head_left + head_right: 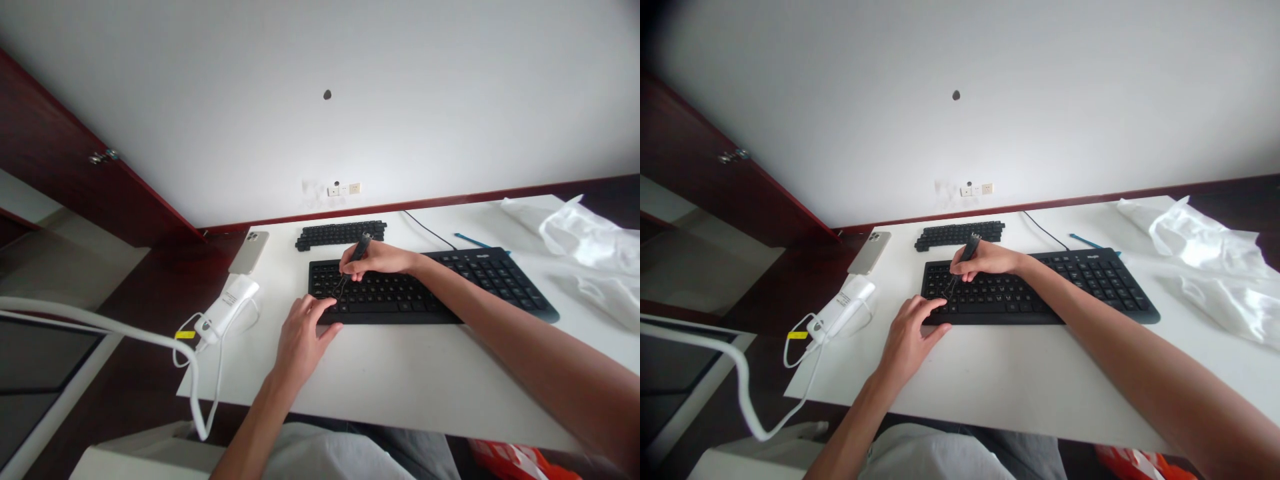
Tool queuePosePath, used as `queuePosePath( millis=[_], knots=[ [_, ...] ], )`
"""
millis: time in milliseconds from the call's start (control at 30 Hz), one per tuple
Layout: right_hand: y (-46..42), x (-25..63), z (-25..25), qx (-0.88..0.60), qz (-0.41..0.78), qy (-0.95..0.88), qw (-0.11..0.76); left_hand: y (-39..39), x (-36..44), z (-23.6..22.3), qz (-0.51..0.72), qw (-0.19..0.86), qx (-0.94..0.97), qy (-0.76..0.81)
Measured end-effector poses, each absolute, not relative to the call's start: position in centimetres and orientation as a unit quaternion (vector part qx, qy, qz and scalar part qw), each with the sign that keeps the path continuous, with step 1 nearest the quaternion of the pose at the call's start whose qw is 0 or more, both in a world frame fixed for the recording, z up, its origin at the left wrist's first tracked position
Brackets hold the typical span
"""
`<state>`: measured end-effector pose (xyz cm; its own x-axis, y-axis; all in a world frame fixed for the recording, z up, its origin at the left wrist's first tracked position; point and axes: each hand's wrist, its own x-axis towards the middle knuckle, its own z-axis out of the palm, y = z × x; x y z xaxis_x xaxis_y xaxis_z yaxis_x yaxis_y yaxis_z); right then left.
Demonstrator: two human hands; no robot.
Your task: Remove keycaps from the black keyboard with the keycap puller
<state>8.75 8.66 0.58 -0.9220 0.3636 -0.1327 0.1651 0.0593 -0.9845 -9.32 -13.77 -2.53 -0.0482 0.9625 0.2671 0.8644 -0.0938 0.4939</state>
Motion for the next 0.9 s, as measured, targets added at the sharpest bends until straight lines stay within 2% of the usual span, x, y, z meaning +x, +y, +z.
queuePosePath(
  millis=[433,700,900],
  knots=[
    [7.6,8.2,1.3,-0.167,0.640,-0.748,0.053,-13.3,-8.8,-2.0,0.284,0.139,0.656,0.685],
    [6.3,7.9,3.2,-0.177,0.604,-0.776,0.042,-14.2,-8.6,-2.8,0.292,0.090,0.673,0.674],
    [5.2,7.9,4.7,-0.177,0.511,-0.839,0.053,-16.1,-7.8,-3.7,0.269,0.023,0.692,0.669]
  ],
)
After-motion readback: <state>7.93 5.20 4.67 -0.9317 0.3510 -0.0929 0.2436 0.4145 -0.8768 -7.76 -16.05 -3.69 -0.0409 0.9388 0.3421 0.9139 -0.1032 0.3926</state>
